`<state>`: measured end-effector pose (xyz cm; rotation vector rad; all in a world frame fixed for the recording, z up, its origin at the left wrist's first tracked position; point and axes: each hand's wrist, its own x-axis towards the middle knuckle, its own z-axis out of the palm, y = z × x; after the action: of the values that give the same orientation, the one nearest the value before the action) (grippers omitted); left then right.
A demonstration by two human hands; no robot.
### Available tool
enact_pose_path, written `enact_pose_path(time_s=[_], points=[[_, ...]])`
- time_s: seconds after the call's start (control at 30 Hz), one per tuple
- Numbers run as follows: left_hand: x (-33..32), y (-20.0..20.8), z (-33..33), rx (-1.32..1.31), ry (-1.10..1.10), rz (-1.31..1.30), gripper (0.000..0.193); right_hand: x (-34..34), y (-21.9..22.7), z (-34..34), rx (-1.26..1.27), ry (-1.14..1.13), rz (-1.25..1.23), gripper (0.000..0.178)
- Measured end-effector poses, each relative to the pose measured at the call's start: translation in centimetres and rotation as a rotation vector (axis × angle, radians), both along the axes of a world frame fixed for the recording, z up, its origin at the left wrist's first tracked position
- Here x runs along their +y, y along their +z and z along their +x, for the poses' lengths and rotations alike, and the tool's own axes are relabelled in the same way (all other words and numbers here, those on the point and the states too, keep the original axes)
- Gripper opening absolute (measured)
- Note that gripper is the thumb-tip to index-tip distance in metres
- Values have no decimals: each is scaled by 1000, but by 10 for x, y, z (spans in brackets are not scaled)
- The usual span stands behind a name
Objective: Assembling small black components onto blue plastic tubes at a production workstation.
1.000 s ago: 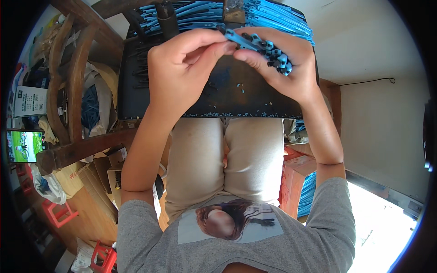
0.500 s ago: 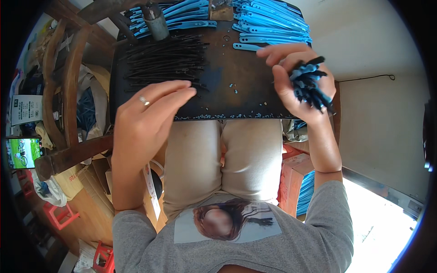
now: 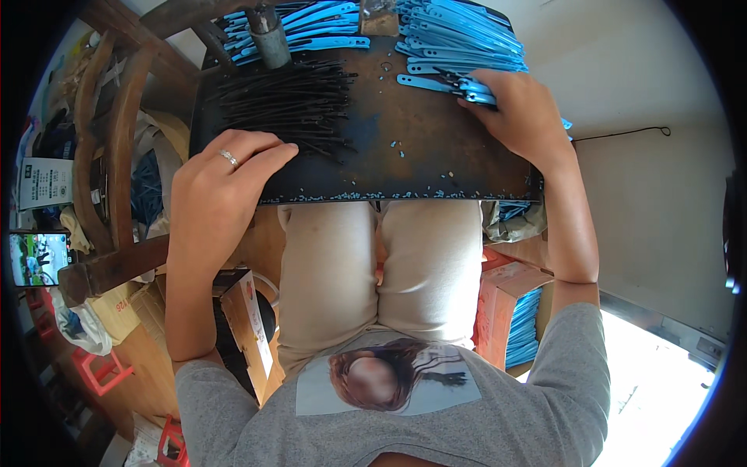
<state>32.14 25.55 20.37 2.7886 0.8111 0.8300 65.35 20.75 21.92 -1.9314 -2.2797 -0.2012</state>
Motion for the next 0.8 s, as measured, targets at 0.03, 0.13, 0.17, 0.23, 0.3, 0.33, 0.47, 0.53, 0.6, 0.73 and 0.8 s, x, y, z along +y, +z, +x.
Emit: enact_pose_path(time_s=[0.03, 0.13, 0.17, 0.23, 0.3, 0.33, 0.47, 0.53, 0.6, 0.73, 0.8], points=[[0, -1, -1, -9, -3, 9, 28, 0, 1, -1, -18, -22, -44, 28], [3, -2, -1, 17, -2, 30, 29, -6, 2, 5, -27, -41, 2, 27], [3, -2, -2, 17, 0, 28, 29, -8, 4, 7, -27, -39, 0, 27], [3, -1, -1, 27, 3, -1, 30, -9, 10, 10, -105, -146, -137, 28], [3, 2, -1, 57, 8, 9, 29, -11, 11, 8, -100, -143, -140, 29], [3, 3, -1, 89, 13, 23, 28, -12, 12, 8, -94, -140, -141, 29], [3, 5, -2, 99, 23, 2, 24, -14, 8, 8, -34, -78, -123, 31], [2, 7, -1, 104, 36, -43, 15, -18, 6, 9, 37, -11, -79, 34], [0, 9, 1, 115, 36, -60, 16, -18, 9, 4, 68, -14, -107, 34], [-2, 9, 2, 145, -4, -89, 20, -17, 6, 4, 207, 70, -60, 35], [-1, 7, 5, 141, -7, -52, 20, -16, 6, 1, 234, 86, -64, 35]])
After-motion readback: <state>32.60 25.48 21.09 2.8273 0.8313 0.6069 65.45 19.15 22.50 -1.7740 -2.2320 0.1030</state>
